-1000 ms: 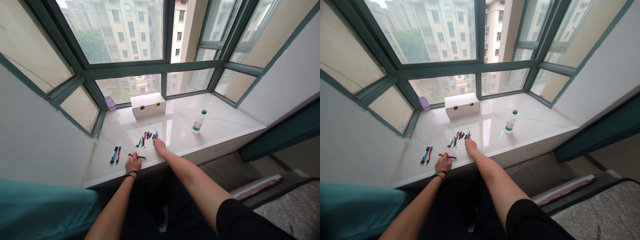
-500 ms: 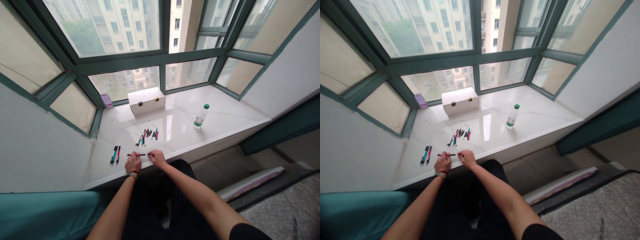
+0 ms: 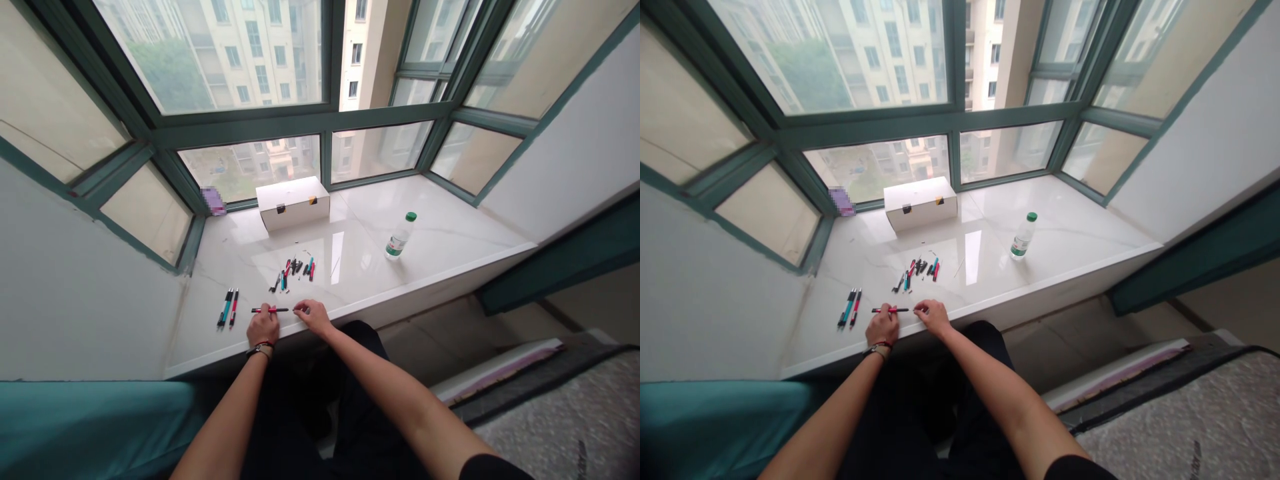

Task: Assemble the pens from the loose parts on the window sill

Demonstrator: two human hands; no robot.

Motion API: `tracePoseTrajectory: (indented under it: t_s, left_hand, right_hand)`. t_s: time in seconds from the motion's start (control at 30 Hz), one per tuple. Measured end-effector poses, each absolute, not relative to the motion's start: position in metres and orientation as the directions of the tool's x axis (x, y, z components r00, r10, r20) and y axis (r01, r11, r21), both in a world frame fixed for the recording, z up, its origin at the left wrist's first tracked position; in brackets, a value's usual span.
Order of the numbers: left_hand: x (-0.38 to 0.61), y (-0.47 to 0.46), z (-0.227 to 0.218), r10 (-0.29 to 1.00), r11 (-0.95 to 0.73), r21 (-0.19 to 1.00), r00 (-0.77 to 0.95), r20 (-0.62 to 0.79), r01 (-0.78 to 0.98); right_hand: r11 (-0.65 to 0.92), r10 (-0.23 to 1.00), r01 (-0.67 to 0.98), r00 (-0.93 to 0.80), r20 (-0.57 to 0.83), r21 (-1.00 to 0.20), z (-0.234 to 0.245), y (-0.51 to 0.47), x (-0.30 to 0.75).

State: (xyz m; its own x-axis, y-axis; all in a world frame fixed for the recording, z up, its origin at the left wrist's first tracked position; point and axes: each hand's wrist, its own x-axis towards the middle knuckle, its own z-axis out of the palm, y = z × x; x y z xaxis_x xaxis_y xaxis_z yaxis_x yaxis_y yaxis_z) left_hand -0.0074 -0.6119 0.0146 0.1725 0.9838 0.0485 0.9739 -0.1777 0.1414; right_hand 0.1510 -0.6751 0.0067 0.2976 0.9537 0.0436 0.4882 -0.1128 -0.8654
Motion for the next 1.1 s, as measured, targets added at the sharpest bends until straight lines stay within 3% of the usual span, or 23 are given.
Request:
tracePoseTrajectory:
  t_s: [0.2,0.5,1.1]
  left_hand:
    - [-0.007,-0.612,0.013,0.986,-0.166,0.148,0.16,0.051,0.975]
    - [-0.009,-0.614,0.014,0.977,-0.207,0.175,0.196,0.08,0.962]
    - [-0.008,-0.615,0.018,0.982,-0.187,0.188,0.179,0.062,0.964]
  right_hand:
    - [-0.177,0.944,0.514,0.329,0.002,-0.84,0.004,-0.67,0.147]
    - [-0.123,0.959,0.518,0.28,0.032,-0.847,0.004,-0.672,0.149]
    - [-0.234,0.946,0.674,0.323,-0.005,-0.7,0.01,-0.666,0.136]
